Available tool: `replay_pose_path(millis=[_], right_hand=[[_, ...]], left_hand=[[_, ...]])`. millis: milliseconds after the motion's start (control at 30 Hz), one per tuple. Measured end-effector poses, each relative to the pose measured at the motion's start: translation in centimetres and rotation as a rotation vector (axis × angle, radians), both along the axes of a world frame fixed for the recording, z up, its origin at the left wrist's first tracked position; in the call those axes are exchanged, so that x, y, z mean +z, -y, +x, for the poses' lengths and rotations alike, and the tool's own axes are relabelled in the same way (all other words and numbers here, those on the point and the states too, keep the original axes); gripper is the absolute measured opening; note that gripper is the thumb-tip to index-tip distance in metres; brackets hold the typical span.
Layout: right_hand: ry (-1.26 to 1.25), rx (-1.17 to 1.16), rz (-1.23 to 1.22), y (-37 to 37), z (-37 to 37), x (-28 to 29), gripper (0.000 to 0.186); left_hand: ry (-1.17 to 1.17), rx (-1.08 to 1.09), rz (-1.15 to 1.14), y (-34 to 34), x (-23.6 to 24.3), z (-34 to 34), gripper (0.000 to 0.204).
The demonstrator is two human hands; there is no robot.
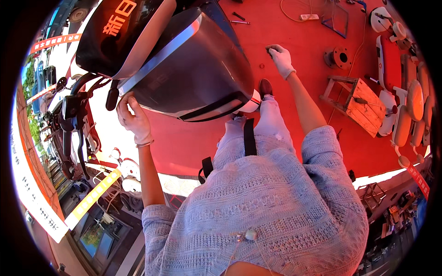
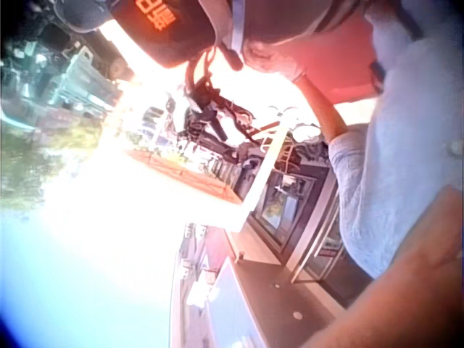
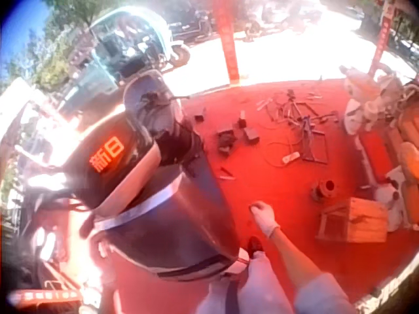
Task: The person uses a power drill to remove screws from the seat of a scooter and lifts the seat off. They then use a screwdriver to remove screws from the handlebar assembly and manipulate the wiring and components underneath the handlebars.
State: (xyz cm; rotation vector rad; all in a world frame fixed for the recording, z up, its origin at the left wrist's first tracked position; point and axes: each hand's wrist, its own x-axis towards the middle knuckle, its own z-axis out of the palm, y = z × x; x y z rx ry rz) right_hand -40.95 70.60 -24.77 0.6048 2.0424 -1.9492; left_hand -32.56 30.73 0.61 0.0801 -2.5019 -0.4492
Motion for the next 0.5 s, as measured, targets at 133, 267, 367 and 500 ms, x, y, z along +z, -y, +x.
replay_pose_path(millis=[133,267,367,500], right_hand=[[0.058,0.129,-0.076,2.7,2.3,-3.3,0.028],[-0.108,0.104,0.014,7.8,3.0,-1.9,0.026],[-0.076,0.056,-0.048,8.0,3.1,-0.3,0.021],[-0.092,0.05,0.002,8.1,2.1,-0.9,0.021]], left_hand=[[0.285,-0.507,-0.246,-12.3,1.3,-2.2,0.012],[0.161,-0.714,-0.593,-20.9,-0.8,-10.8,0.013],[0.546,-0.771,-0.998,-21.5,-4.7,-14.3,0.012],[0.687,-0.659,-1.193,-23.2,-7.6,-14.8,0.017]])
